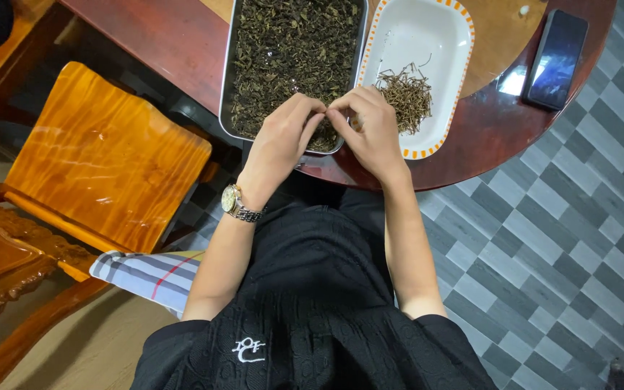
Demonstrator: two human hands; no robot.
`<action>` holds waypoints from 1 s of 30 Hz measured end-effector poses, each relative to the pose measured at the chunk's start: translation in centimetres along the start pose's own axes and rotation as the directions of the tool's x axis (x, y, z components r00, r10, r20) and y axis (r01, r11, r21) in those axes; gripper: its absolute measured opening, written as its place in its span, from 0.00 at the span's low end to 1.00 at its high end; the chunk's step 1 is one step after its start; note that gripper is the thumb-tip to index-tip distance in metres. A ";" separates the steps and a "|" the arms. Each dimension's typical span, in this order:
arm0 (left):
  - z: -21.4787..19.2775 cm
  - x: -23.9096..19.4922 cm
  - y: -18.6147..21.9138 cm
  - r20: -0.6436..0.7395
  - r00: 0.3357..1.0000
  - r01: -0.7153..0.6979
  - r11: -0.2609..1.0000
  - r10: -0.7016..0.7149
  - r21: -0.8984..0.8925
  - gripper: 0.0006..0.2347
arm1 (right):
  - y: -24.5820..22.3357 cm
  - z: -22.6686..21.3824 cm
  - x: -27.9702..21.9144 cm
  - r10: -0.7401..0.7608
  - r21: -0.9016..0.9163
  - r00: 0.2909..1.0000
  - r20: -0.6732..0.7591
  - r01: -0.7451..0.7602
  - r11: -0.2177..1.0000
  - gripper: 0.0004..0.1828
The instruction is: The person sits at a table and sorts dried herbs by hand, picking up small amounts from a metal tray and placing them into a white rectangular dish. The hands repeatedly sift through the herbs to separate them.
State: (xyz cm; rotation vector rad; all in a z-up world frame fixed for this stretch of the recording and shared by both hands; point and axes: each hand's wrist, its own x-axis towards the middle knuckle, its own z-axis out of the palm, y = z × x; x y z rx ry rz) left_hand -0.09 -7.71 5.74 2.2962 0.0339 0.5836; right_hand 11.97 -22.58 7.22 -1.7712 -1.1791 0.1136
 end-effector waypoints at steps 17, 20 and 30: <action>-1.5 3.8 -3.3 0.215 0.939 0.004 0.633 -0.270 0.774 0.33 | 3.9 -6.1 -3.5 0.094 -0.352 0.968 -0.231 -0.173 0.920 0.03; -0.7 3.8 -3.6 0.221 0.941 0.012 0.679 -0.255 0.734 0.32 | 3.6 -5.8 -2.9 0.071 -0.330 0.974 -0.215 -0.141 0.934 0.02; -1.4 5.5 -5.1 0.150 0.985 -0.052 0.698 -0.080 0.714 0.08 | 3.6 -5.0 -2.8 0.057 -0.328 0.983 -0.176 -0.113 0.938 0.04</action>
